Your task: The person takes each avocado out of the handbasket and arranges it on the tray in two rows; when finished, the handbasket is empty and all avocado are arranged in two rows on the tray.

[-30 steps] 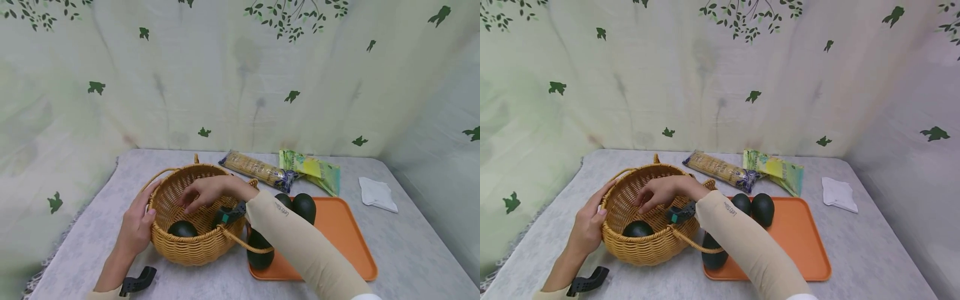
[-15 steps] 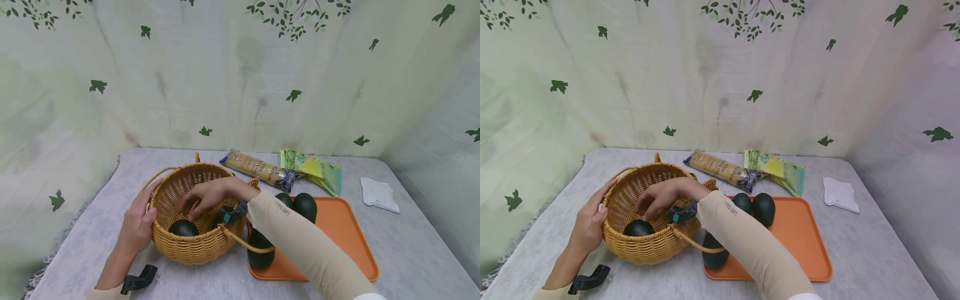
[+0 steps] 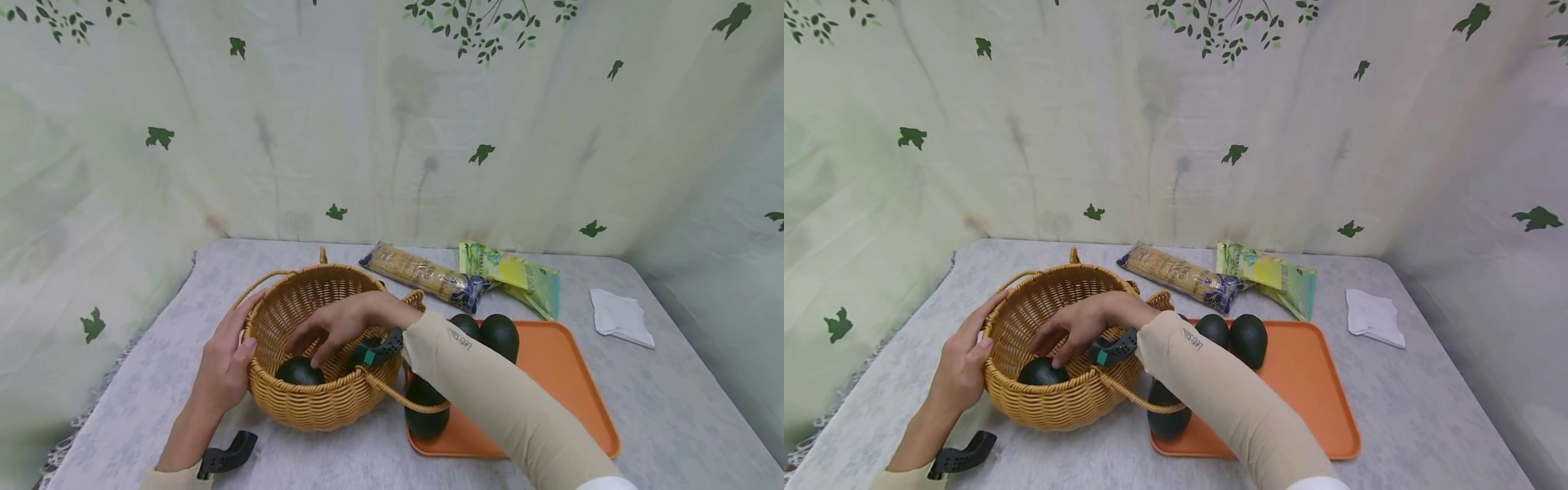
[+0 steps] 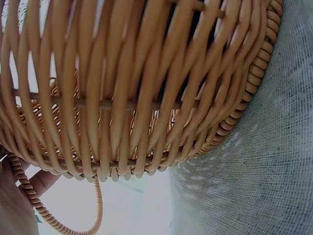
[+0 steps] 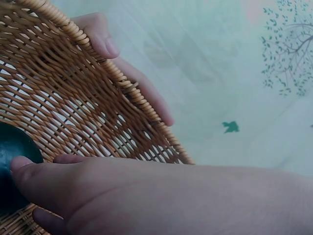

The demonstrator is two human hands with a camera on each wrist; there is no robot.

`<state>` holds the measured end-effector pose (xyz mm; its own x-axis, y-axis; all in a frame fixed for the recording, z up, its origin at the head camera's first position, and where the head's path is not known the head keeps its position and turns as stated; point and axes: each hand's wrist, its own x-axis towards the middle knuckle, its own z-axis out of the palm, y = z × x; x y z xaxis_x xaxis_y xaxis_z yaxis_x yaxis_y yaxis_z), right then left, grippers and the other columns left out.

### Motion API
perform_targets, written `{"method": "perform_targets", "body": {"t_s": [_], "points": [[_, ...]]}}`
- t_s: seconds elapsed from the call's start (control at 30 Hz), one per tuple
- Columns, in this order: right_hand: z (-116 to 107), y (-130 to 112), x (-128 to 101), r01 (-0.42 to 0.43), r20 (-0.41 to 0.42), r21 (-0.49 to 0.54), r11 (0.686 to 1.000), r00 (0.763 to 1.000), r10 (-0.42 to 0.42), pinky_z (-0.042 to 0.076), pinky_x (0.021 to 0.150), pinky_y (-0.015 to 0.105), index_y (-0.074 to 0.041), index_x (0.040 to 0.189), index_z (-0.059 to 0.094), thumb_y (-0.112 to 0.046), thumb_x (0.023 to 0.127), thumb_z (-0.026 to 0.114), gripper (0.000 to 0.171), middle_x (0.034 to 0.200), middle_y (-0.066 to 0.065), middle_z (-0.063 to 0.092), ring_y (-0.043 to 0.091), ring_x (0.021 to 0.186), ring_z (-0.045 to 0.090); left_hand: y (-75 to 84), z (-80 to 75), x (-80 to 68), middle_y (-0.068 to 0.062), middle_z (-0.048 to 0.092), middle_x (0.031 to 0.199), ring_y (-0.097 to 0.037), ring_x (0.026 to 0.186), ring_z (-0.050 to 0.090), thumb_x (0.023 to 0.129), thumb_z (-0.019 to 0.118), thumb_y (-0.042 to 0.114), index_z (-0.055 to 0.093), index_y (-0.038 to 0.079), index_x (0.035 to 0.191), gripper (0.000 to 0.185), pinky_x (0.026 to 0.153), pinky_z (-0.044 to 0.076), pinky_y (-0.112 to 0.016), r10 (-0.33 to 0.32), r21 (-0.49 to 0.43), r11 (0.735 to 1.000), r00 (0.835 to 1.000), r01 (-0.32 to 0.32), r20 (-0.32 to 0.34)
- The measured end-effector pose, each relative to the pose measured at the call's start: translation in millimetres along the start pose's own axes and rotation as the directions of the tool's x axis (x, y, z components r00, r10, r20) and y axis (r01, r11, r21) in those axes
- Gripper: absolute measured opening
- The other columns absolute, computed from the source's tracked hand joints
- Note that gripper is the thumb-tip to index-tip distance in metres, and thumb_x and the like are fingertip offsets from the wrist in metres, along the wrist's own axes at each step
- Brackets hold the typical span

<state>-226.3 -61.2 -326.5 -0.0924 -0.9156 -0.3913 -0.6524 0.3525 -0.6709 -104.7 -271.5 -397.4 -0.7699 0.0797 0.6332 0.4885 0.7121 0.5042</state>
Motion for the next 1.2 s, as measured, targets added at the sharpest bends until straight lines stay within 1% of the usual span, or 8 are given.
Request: {"method": "perform_targets", "body": {"t_s": [0.2,0.37,0.47,0.67,0.83,0.93,1.07,1.2], "points": [[1.1,-0.2,-0.3,-0.017,-0.003,0.001,1.000,1.000,0.017,0.041,0.104,0.016,-0.015,0.153,0.051,-0.023,0.099,0.069,0.057,0.147,-0.001,0.059,0.003,0.131,0.053,-0.1,-0.2,0.2,-0.015,0.051,0.154,-0.010,0.139,0.045,0.097,0.037,0.015,0.042,0.014,0.158,0.062,0.104,0.028,-0.005,-0.001,-0.003,1.000,1.000,0.001,0.001],[1.7,-0.9,-1.4,-0.044,0.005,-0.040,0.998,0.999,0.044,0.043,0.103,0.017,-0.016,0.151,0.054,-0.027,0.099,0.069,0.056,0.142,-0.002,0.062,0.006,0.129,0.055,-0.1,0.0,0.2,-0.016,0.051,0.153,-0.004,0.141,0.041,0.095,0.037,0.014,0.043,0.014,0.158,0.063,0.108,0.027,-0.008,-0.003,-0.020,1.000,1.000,0.003,-0.001],[1.5,-1.1,-2.2,-0.064,0.000,-0.053,0.997,0.998,0.064,0.043,0.101,0.017,-0.017,0.146,0.059,-0.029,0.098,0.069,0.051,0.139,-0.004,0.062,0.006,0.127,0.055,1.2,-0.2,0.4,-0.015,0.051,0.153,-0.003,0.141,0.040,0.095,0.038,0.015,0.044,0.014,0.157,0.063,0.109,0.027,-0.009,-0.007,-0.028,1.000,1.000,0.007,-0.002],[1.9,-0.3,-2.9,-0.089,-0.024,-0.016,0.996,0.996,0.089,0.043,0.100,0.017,-0.016,0.135,0.065,-0.029,0.097,0.071,0.041,0.137,-0.004,0.063,0.004,0.126,0.055,1.6,-0.1,0.9,-0.014,0.051,0.154,-0.002,0.142,0.039,0.095,0.038,0.015,0.044,0.013,0.157,0.063,0.110,0.027,-0.009,-0.007,-0.034,0.999,1.000,0.007,-0.003],[2.6,0.8,-2.4,-0.092,-0.021,-0.014,0.996,0.996,0.092,0.044,0.098,0.016,-0.016,0.141,0.061,-0.030,0.095,0.073,0.049,0.134,-0.003,0.064,0.003,0.122,0.057,-0.7,0.5,0.1,-0.014,0.051,0.154,-0.002,0.142,0.039,0.095,0.038,0.015,0.044,0.014,0.157,0.062,0.109,0.027,-0.008,-0.003,-0.023,1.000,1.000,0.003,-0.002],[3.0,1.6,-2.9,-0.087,0.003,-0.020,0.996,0.996,0.087,0.046,0.096,0.017,-0.018,0.145,0.060,-0.028,0.095,0.074,0.053,0.132,-0.004,0.065,0.003,0.119,0.058,-2.0,1.1,-0.4,-0.015,0.050,0.154,-0.002,0.142,0.039,0.095,0.038,0.014,0.044,0.013,0.157,0.062,0.108,0.027,-0.008,0.002,-0.019,1.000,1.000,-0.002,-0.001],[3.2,2.4,-3.3,-0.089,0.020,-0.031,0.996,0.996,0.090,0.047,0.095,0.017,-0.019,0.143,0.063,-0.027,0.094,0.075,0.051,0.131,-0.006,0.066,0.003,0.118,0.058,-2.6,1.2,-0.3,-0.015,0.050,0.154,-0.002,0.142,0.039,0.095,0.038,0.014,0.044,0.011,0.157,0.062,0.108,0.027,-0.008,0.005,-0.016,1.000,1.000,-0.005,-0.002],[3.5,2.2,-3.6,-0.099,0.005,-0.028,0.995,0.995,0.099,0.045,0.098,0.016,-0.017,0.138,0.064,-0.028,0.093,0.077,0.048,0.134,-0.005,0.064,0.003,0.121,0.057,-0.9,0.6,0.3,-0.015,0.050,0.154,-0.003,0.142,0.039,0.096,0.038,0.014,0.044,0.013,0.157,0.062,0.109,0.026,-0.008,-0.002,-0.017,1.000,1.000,0.002,-0.001]]}}
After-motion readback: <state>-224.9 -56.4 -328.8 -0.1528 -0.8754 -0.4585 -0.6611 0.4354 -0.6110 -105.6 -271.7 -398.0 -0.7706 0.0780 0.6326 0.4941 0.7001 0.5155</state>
